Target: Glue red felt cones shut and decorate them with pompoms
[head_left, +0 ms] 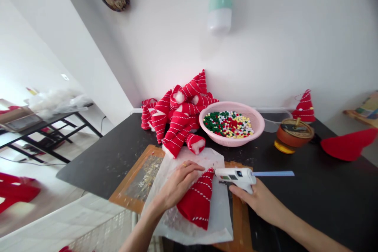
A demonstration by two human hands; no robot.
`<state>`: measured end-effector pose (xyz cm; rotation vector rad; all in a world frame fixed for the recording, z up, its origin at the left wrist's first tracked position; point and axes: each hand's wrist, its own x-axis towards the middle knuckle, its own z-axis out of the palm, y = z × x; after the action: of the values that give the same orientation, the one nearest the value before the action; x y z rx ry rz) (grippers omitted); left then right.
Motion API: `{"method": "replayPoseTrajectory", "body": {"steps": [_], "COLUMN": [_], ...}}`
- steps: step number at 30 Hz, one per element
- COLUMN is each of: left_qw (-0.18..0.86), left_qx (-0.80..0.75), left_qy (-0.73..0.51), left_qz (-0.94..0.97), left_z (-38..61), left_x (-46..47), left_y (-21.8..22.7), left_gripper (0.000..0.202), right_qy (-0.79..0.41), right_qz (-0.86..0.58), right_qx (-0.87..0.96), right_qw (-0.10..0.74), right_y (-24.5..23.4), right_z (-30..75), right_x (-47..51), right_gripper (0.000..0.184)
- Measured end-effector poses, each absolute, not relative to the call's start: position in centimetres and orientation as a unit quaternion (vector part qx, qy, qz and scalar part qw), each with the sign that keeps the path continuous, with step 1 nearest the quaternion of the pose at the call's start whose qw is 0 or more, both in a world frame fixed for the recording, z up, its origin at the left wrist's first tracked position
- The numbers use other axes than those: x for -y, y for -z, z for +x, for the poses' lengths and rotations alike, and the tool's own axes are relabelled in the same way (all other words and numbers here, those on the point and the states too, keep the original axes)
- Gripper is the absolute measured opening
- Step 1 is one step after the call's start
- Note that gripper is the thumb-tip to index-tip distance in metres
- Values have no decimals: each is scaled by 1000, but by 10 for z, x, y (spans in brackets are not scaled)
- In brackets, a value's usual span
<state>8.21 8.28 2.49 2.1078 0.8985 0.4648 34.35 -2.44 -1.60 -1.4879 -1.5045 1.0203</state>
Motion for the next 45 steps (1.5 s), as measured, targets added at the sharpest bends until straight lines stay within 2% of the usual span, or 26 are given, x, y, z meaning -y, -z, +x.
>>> {"method": "replayPoseTrajectory", "body": {"steps": [6, 11, 24, 30, 38, 45], "left_qw": [366, 362, 360, 353, 350, 342], "left_qx": [-349, -342, -338, -325, -320, -362], "left_qy": [-143, -119, -111, -111, -114, -129], "left_qz": [851, 859, 862, 870, 873, 857], "left_z": [95, 99, 98, 98, 98, 94], "left_x": [-93, -94, -95, -95, -95, -98], "left_y": [-22, -19, -17, -19, -20, -13], "left_gripper": [31, 39, 33, 34, 33, 34], "right_qy": [-393, -396, -403, -419, -483, -478], "right_qz": [-575, -576, -577, -606, -607, -606], "right_qx": [607, 605, 595, 543, 463, 467], "right_qw": [383, 382, 388, 403, 429, 433], "right_y": [19, 18, 14, 20, 9, 21], "right_z": [346, 347, 348, 349, 348, 349], "right_x": [25, 25, 28, 29, 27, 24], "right_gripper": [47, 48, 45, 35, 46, 39]}}
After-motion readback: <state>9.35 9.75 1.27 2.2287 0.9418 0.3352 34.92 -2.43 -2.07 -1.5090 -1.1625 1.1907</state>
